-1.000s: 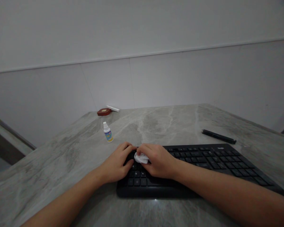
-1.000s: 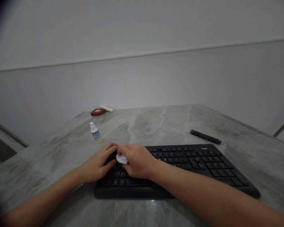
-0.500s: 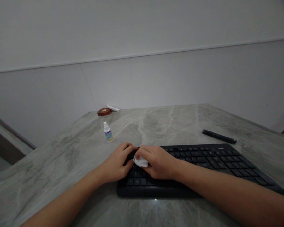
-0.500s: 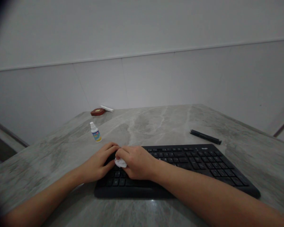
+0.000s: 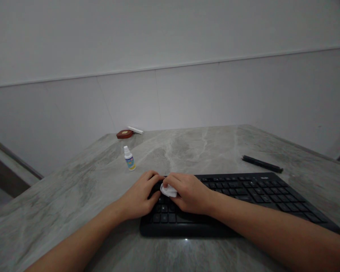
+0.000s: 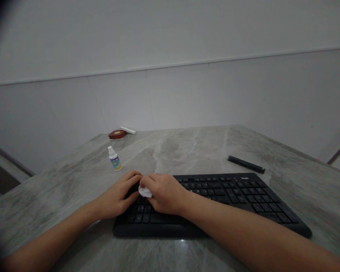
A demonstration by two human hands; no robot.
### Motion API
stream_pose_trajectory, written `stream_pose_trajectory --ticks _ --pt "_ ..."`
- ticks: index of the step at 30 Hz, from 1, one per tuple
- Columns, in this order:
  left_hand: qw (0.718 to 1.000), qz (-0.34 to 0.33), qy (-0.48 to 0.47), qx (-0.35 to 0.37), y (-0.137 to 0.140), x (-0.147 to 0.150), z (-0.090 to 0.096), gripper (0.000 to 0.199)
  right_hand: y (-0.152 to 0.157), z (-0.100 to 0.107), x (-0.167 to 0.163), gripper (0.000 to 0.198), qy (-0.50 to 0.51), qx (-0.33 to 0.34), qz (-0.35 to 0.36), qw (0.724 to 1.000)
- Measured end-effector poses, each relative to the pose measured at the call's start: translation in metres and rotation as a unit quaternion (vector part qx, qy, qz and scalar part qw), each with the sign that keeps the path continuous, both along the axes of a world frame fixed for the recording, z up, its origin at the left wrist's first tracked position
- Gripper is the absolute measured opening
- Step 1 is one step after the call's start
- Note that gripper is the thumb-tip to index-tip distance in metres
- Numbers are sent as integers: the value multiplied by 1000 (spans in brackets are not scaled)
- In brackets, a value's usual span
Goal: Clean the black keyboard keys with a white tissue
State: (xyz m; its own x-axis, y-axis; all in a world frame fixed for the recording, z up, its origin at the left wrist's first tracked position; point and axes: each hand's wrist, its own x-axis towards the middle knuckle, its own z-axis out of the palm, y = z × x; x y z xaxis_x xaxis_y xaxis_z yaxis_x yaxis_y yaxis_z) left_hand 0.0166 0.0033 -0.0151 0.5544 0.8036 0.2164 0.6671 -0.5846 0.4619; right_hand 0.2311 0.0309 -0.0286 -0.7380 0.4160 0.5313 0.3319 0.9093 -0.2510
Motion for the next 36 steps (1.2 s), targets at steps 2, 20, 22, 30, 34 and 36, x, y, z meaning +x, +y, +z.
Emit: stream_pose_trajectory --ticks 2,20,22,30,34,36 --pt "1000 -1 1 0 0 0 0 29 0 0 0 28 -8 3 17 1000" --pt "1000 -4 -1 -7 -1 -1 1 28 2 -1 1 25 30 -27 -1 999" --pt "1000 -5 -1 -10 -1 0 2 28 2 -1 1 25 25 -32 21 999" --pt "999 15 -27 -6 -2 3 -3 32 0 -3 0 25 40 -28 -28 998" --pt "998 44 -40 16 -2 3 -6 23 1 -3 1 28 35 -34 7 999" --pt "998 48 -33 23 -3 2 -7 16 1 -2 1 26 37 -38 0 999"
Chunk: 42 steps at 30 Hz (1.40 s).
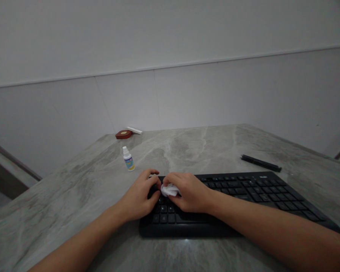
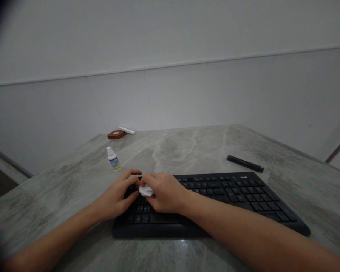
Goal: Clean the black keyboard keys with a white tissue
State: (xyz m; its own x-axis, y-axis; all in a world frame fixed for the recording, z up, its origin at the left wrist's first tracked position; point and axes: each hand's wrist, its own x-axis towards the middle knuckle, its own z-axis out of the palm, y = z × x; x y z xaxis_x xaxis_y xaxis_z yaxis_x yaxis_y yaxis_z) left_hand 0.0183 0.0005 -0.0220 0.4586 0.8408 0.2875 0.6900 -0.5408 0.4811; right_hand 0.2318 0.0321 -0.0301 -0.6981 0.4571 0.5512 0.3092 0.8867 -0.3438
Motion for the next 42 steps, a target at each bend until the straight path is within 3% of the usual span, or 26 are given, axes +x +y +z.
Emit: stream_pose_trajectory --ticks 3,7,11,15,23,27,32,36,42 --pt "1000 1 13 1 -1 -1 1 13 0 1 0 22 8 0 -33 999" --pt "1000 4 16 12 0 0 2 14 1 0 0 23 -3 9 13 1000" --pt "1000 6 18 16 0 0 1 15 2 -1 0 19 -1 26 -13 1000" --pt "1000 3 19 17 0 0 0 16 3 -2 0 18 -25 36 27 999" --pt "1000 -6 17 21 2 -1 0 16 1 -1 -1 17 -24 45 26 998" --pt "1000 -10 10 17 1 -1 1 13 0 1 -1 16 -19 54 -20 998" --pt "1000 -14 2 14 0 1 3 11 0 3 1 18 -36 58 28 997" --pt "1000 -15 4 14 0 1 4 12 -1 3 0 17 -31 62 -17 997" --pt "1000 -18 4 15 0 0 3 13 0 3 -1 17 -45 73 3 996"
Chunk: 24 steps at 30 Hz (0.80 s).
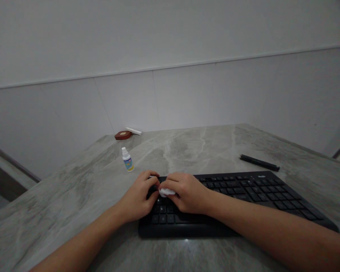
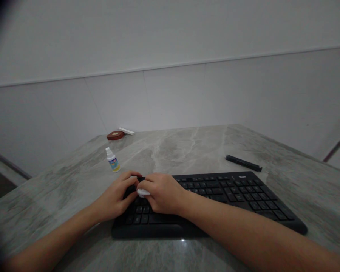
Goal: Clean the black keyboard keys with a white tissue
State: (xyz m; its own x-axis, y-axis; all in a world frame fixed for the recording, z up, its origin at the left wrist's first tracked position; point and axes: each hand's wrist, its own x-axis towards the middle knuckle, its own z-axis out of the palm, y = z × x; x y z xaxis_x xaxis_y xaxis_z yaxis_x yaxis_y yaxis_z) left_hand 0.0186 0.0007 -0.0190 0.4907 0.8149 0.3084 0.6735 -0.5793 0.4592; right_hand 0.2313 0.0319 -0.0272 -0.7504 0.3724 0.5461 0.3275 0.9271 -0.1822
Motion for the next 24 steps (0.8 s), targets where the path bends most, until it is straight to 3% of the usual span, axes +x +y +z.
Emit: stream_pose_trajectory --ticks 6,10,14,19,24 --pt "1000 1 -1 -3 0 0 0 13 1 -2 0 21 3 6 15 1000" --pt "1000 2 0 -6 -1 1 2 13 1 -1 0 20 11 -4 -19 1000" --pt "1000 8 3 -3 -1 1 2 15 -1 1 0 22 1 -6 9 1000" --pt "1000 10 6 6 -1 1 2 17 -1 1 1 17 12 -11 -61 998" --pt "1000 9 7 7 0 0 1 21 0 0 2 23 9 -5 -3 1000"
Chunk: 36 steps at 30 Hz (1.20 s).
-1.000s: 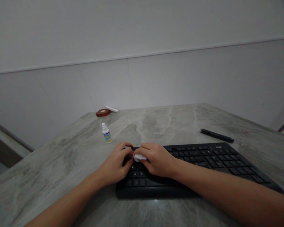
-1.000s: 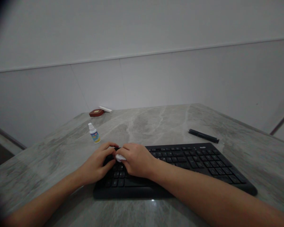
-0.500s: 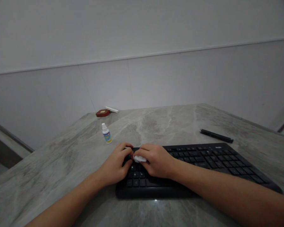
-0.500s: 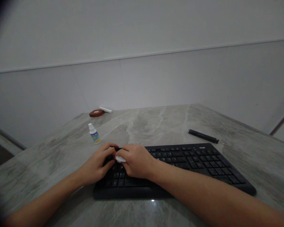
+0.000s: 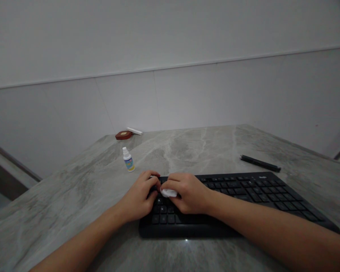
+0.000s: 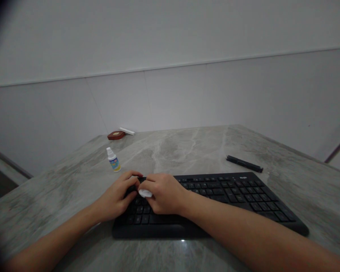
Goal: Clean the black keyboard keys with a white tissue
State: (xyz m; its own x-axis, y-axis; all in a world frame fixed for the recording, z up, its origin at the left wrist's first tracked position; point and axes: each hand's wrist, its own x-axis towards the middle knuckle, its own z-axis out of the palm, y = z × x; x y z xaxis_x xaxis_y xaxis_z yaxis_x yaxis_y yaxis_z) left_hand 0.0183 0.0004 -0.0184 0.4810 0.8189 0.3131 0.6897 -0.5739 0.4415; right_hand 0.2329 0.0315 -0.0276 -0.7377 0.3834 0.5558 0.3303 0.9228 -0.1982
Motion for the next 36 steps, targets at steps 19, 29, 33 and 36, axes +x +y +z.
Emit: stream_pose_trajectory --ticks 19,29,33,36 --pt "1000 -4 2 4 1 0 -1 24 1 -1 -2 20 1 10 11 1000" --pt "1000 -9 -6 -2 0 1 -2 23 1 -1 -1 17 23 -8 -16 1000" --pt "1000 -7 -8 -5 1 0 -3 22 2 -1 -1 19 8 -11 0 1000" --pt "1000 -5 -7 -5 1 0 -4 23 2 -1 -1 18 9 1 1 1000"
